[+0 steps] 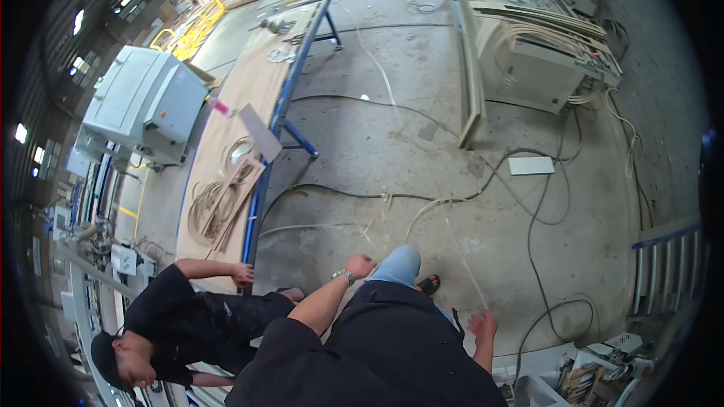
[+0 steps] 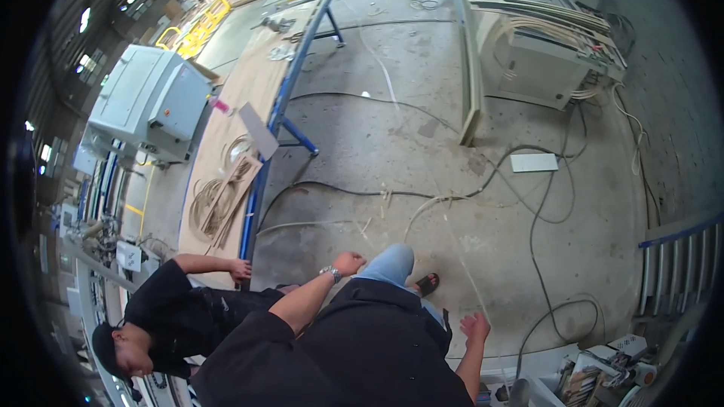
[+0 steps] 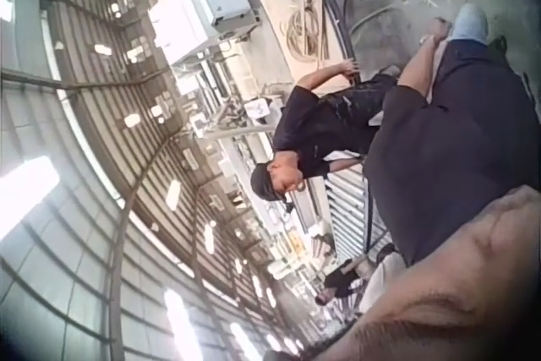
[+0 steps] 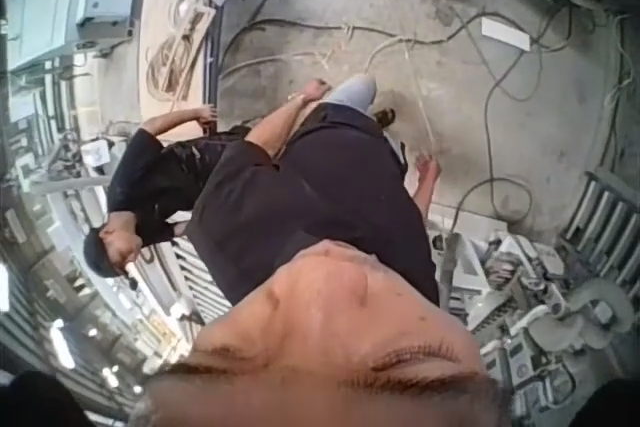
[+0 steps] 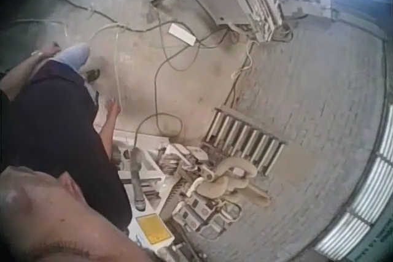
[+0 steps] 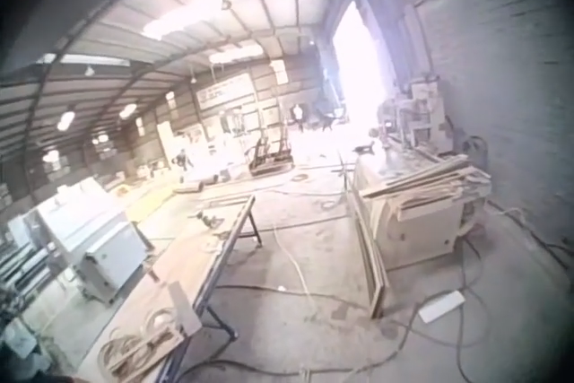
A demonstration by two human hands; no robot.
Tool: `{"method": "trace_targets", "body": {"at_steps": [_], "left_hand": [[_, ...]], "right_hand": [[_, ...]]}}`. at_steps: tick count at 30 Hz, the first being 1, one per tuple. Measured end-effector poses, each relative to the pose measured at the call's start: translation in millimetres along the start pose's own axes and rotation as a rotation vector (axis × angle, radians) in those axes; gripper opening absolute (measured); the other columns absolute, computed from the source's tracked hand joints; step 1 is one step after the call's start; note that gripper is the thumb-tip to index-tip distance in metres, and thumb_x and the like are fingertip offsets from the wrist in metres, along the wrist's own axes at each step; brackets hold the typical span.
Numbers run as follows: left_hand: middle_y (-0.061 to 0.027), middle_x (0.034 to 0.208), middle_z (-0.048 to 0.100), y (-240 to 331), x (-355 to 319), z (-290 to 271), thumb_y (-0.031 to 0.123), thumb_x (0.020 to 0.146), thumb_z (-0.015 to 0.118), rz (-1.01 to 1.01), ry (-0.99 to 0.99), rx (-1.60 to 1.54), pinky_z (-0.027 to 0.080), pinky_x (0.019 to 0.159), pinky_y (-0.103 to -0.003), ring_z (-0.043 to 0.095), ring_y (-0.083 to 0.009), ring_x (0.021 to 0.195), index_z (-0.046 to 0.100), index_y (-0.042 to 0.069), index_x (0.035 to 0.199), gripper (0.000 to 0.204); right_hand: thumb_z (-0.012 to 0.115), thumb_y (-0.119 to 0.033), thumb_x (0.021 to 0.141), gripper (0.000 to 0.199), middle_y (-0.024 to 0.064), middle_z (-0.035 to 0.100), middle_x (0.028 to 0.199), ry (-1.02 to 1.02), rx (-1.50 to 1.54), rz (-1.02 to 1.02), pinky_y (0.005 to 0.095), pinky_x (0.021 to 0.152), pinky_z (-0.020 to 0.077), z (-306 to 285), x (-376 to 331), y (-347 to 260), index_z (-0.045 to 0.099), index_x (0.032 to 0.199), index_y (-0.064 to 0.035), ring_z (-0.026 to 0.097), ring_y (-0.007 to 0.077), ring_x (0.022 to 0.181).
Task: Measuring and marking wood panels with a pen and ruler.
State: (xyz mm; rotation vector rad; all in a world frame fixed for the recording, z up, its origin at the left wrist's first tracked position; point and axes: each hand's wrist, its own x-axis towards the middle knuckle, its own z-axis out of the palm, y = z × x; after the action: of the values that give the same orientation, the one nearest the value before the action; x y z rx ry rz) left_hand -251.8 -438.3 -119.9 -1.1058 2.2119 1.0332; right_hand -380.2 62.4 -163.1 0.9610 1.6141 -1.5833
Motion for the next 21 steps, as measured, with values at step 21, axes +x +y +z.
{"method": "trace_targets", "body": {"at_steps": [21], "left_hand": [[-0.0206,0.103,0.075,479.1,516.4,170.9,0.044,0.098,0.063,0.884,-0.319,0.747,0.058,0.076,-0.049,0.072,-0.0404,0.092,0.075,0.005,0.102,0.041]], "right_hand": [[0.067,-0.048,0.096,0.070,0.0246,0.070,0.128,0.545,-0.418,0.125,0.0451,0.098,0.0549,90.8,42.8,-144.9,0.052,0.148,-0.0036,0.069,0.0415,0.117]]}}
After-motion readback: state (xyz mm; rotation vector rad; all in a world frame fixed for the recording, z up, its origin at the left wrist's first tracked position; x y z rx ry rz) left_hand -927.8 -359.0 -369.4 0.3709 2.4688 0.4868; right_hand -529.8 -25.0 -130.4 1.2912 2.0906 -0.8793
